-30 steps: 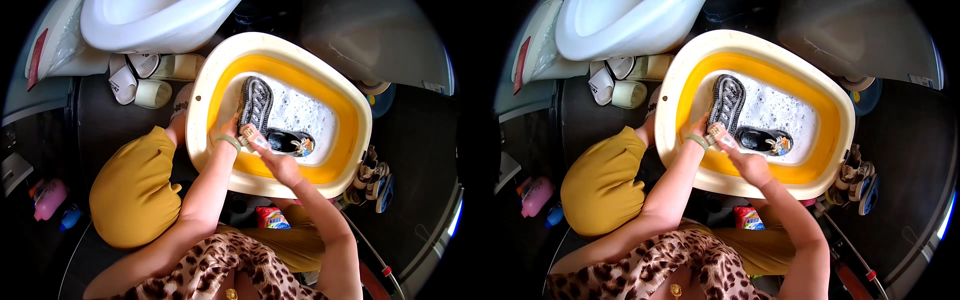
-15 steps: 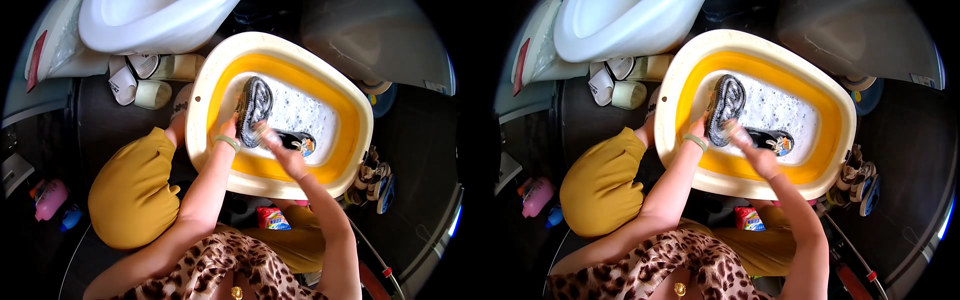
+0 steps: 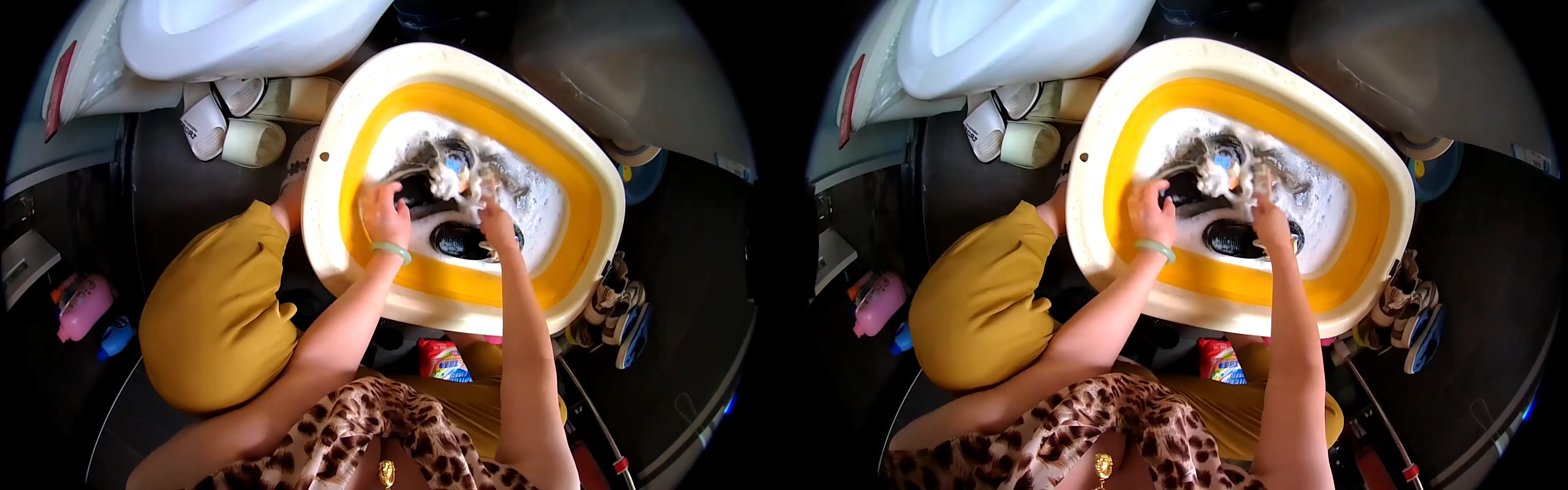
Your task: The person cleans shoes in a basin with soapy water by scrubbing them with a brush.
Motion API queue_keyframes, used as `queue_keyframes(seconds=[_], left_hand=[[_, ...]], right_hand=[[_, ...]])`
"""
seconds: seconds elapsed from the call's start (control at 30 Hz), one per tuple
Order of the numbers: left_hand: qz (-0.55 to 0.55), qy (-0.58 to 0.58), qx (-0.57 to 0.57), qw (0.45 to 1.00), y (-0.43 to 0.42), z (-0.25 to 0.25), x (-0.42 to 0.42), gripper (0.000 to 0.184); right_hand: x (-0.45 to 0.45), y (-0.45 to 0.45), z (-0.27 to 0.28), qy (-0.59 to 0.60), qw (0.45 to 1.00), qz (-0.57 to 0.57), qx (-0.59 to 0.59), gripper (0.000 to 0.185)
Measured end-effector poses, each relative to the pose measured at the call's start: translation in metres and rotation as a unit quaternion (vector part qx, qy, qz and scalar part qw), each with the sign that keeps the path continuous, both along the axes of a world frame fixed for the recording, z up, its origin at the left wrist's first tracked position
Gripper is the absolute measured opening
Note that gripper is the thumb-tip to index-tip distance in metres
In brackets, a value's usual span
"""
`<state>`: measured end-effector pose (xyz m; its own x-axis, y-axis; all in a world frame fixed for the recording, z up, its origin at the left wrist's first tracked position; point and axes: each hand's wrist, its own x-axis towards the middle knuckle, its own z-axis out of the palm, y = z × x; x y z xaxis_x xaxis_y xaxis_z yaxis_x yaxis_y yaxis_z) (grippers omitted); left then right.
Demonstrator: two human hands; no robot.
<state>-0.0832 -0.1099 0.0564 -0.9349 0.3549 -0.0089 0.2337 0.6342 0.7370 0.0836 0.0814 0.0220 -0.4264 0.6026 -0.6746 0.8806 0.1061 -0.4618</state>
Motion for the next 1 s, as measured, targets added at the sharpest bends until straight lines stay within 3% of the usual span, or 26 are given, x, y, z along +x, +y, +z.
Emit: queue_keyframes(seconds=[0.07,0.17,0.23,0.33,0.37,0.43,0.5,0.53,0.6,0.67,0.73,0.77,0.83,0.87,0.9,0.97,1.0], left_hand=[[0.019,0.026,-0.068,0.997,0.002,0.01,-0.009,0.042],[0.013,-0.003,-0.124,0.992,0.009,-0.008,-0.01,0.049],[-0.012,-0.026,-0.148,0.989,0.009,-0.021,-0.014,0.052],[-0.101,-0.259,-0.255,0.926,0.006,-0.007,-0.026,0.055],[-0.106,-0.255,-0.25,0.928,0.005,-0.004,-0.021,0.055],[-0.181,-0.33,-0.299,0.877,0.002,-0.007,-0.012,0.054],[-0.198,-0.309,-0.292,0.883,0.003,-0.01,-0.007,0.055],[-0.163,-0.341,-0.277,0.883,0.004,-0.004,-0.006,0.057],[-0.122,-0.408,-0.206,0.881,0.003,-0.003,-0.006,0.064],[-0.103,-0.413,-0.151,0.892,0.001,0.012,0.0,0.065],[-0.097,-0.405,-0.116,0.902,-0.001,0.035,0.006,0.064],[-0.094,-0.398,-0.108,0.906,-0.001,0.042,0.009,0.062],[-0.074,-0.343,-0.019,0.936,-0.007,0.053,0.016,0.062],[-0.081,-0.317,0.013,0.945,-0.008,0.043,0.016,0.062],[-0.085,-0.367,0.103,0.921,-0.011,0.051,0.013,0.058],[-0.179,-0.58,0.28,0.744,-0.017,0.015,-0.002,0.048],[-0.161,-0.654,0.316,0.669,-0.02,0.036,-0.01,0.042]], right_hand=[[0.005,0.003,0.011,0.066,0.992,-0.106,0.024,0.048],[-0.005,-0.013,0.044,0.236,0.922,-0.297,-0.074,0.052],[-0.03,-0.045,0.11,0.185,0.937,-0.285,-0.079,0.052],[-0.03,-0.09,0.132,0.296,0.907,-0.256,-0.158,0.048],[-0.034,-0.103,0.149,0.274,0.907,-0.228,-0.225,0.042],[-0.039,-0.115,0.154,0.168,0.925,-0.153,-0.304,0.038],[-0.048,-0.122,0.145,0.111,0.946,-0.171,-0.251,0.037],[-0.038,-0.125,0.107,0.154,0.959,-0.167,-0.167,0.041],[-0.04,-0.126,0.068,0.221,0.938,-0.228,-0.137,0.043],[-0.057,-0.119,0.058,0.259,0.924,-0.253,-0.122,0.041],[-0.073,-0.111,0.06,0.125,0.979,-0.162,0.02,0.031],[-0.075,-0.113,0.054,0.15,0.969,-0.175,0.083,0.024],[-0.085,-0.116,0.06,0.104,0.952,-0.281,0.061,0.024],[-0.086,-0.123,0.065,0.148,0.94,-0.297,0.084,0.021],[-0.084,-0.125,0.053,0.27,0.895,-0.352,0.04,0.013],[-0.083,-0.134,0.089,0.388,0.836,-0.383,-0.054,0.008],[-0.082,-0.139,0.132,0.422,0.823,-0.368,-0.098,0.009]])
